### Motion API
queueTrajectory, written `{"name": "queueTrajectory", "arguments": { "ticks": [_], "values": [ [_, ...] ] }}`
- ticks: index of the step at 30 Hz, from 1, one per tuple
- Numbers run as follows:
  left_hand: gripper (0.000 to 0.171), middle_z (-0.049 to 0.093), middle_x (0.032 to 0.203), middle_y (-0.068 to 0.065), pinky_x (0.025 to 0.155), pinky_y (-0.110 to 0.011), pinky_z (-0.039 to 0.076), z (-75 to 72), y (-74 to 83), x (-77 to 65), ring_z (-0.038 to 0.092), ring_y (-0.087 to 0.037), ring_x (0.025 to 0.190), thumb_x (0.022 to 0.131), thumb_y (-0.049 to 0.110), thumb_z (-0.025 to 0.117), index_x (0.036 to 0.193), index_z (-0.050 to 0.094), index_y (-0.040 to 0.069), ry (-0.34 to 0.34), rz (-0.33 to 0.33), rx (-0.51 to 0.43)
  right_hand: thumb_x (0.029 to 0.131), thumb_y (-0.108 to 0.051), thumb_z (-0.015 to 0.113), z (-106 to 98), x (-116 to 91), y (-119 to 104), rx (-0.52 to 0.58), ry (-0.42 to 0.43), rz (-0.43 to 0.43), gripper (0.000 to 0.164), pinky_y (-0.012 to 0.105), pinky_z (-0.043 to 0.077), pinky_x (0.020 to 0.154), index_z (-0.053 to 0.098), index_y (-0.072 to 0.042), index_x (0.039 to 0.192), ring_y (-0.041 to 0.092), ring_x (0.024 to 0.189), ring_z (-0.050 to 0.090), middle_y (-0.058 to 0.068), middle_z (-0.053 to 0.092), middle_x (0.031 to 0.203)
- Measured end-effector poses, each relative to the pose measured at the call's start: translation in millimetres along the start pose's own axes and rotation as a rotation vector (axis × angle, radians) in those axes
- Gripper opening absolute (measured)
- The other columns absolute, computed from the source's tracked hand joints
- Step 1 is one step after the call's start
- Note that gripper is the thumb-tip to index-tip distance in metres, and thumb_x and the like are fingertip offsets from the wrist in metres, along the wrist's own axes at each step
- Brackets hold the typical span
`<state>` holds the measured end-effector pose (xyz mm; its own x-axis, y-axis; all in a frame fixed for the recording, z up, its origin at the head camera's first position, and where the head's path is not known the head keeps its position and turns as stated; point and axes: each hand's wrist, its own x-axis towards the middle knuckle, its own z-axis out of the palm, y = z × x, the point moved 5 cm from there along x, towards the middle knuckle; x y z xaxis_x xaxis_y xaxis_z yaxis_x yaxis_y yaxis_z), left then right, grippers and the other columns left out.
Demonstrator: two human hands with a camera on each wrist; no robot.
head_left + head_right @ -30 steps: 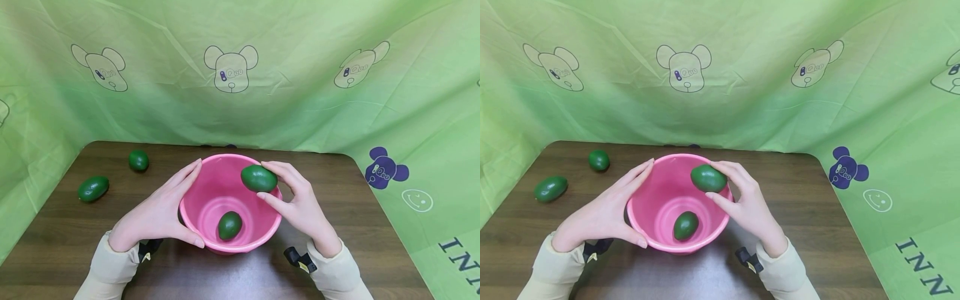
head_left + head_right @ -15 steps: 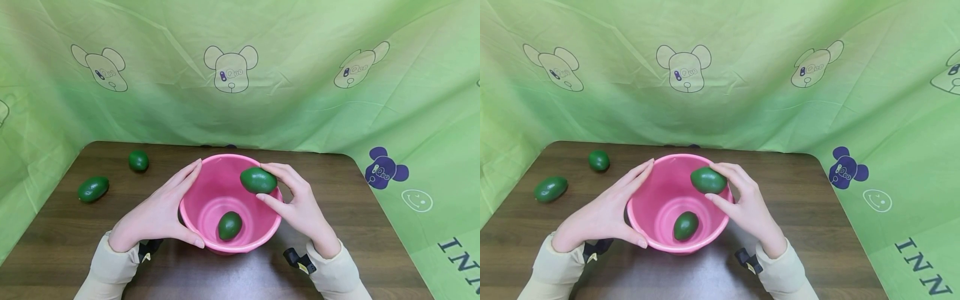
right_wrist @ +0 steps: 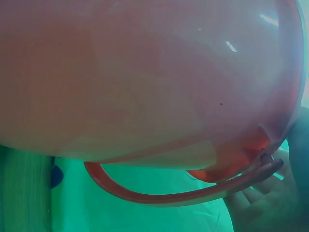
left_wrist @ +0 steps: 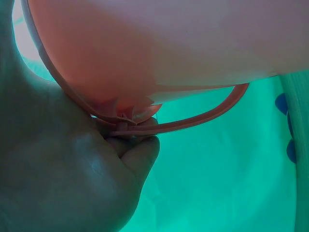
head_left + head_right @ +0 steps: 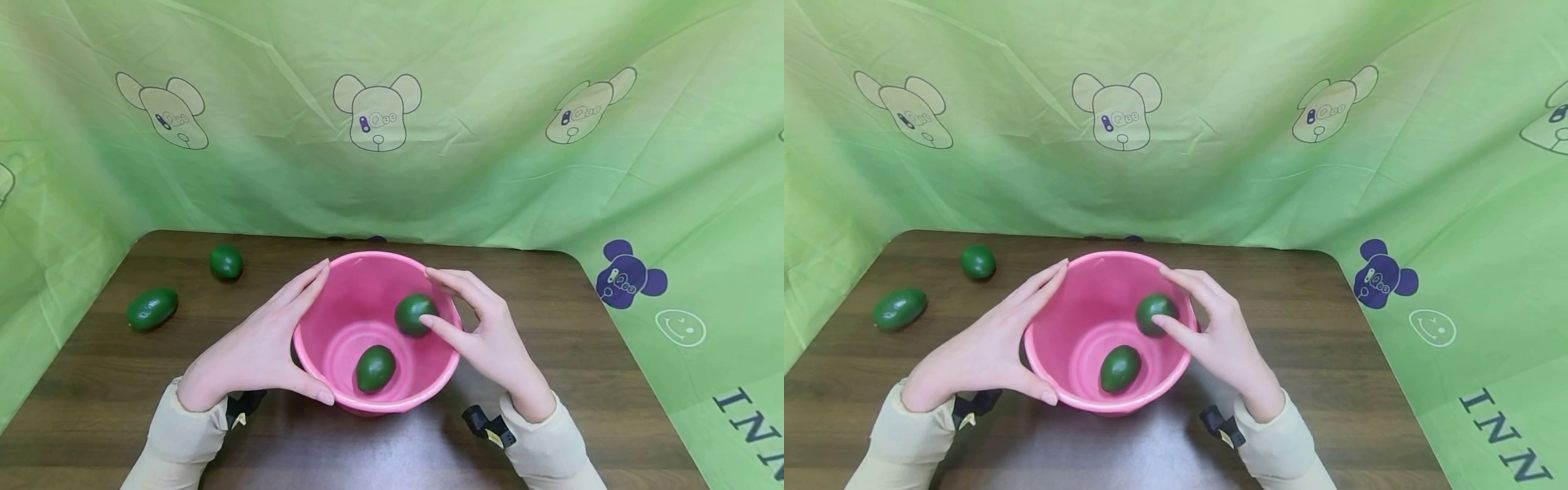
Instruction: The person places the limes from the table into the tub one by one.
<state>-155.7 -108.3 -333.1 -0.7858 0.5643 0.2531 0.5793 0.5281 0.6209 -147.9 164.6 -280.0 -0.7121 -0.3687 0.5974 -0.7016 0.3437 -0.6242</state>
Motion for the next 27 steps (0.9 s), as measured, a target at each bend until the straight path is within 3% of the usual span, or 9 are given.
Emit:
{"name": "queueTrajectory", "arguments": {
  "ticks": [19, 27],
  "values": [
    [0.146, 0.007, 0.167, 0.011, 0.113, -0.047, 0.034, -1.1, 0.7, 0.4, 0.016, -0.016, 0.15, 0.055, 0.079, 0.084, 0.165, 0.007, 0.023, 0.002, 0.004, 0.003, 0.074, 0.014, 0.082, 0.1, -3.2, 0.7, 0.033, 0.014, 0.016, 0.061, 0.037, 0.05, 0.098, 0.061, 0.011, 0.131, 0.038, 0.109, 0.062, 0.022, 0.063, 0.127],
    [0.145, 0.007, 0.167, 0.011, 0.114, -0.047, 0.033, -1.5, 1.8, 0.4, 0.016, -0.017, 0.151, 0.056, 0.079, 0.084, 0.165, 0.007, 0.023, -0.001, 0.003, 0.002, 0.073, 0.01, 0.085, -0.3, -3.4, 1.5, 0.013, 0.004, 0.021, 0.068, 0.033, 0.044, 0.104, 0.061, 0.004, 0.136, 0.037, 0.12, 0.058, 0.02, 0.06, 0.135]
  ]
}}
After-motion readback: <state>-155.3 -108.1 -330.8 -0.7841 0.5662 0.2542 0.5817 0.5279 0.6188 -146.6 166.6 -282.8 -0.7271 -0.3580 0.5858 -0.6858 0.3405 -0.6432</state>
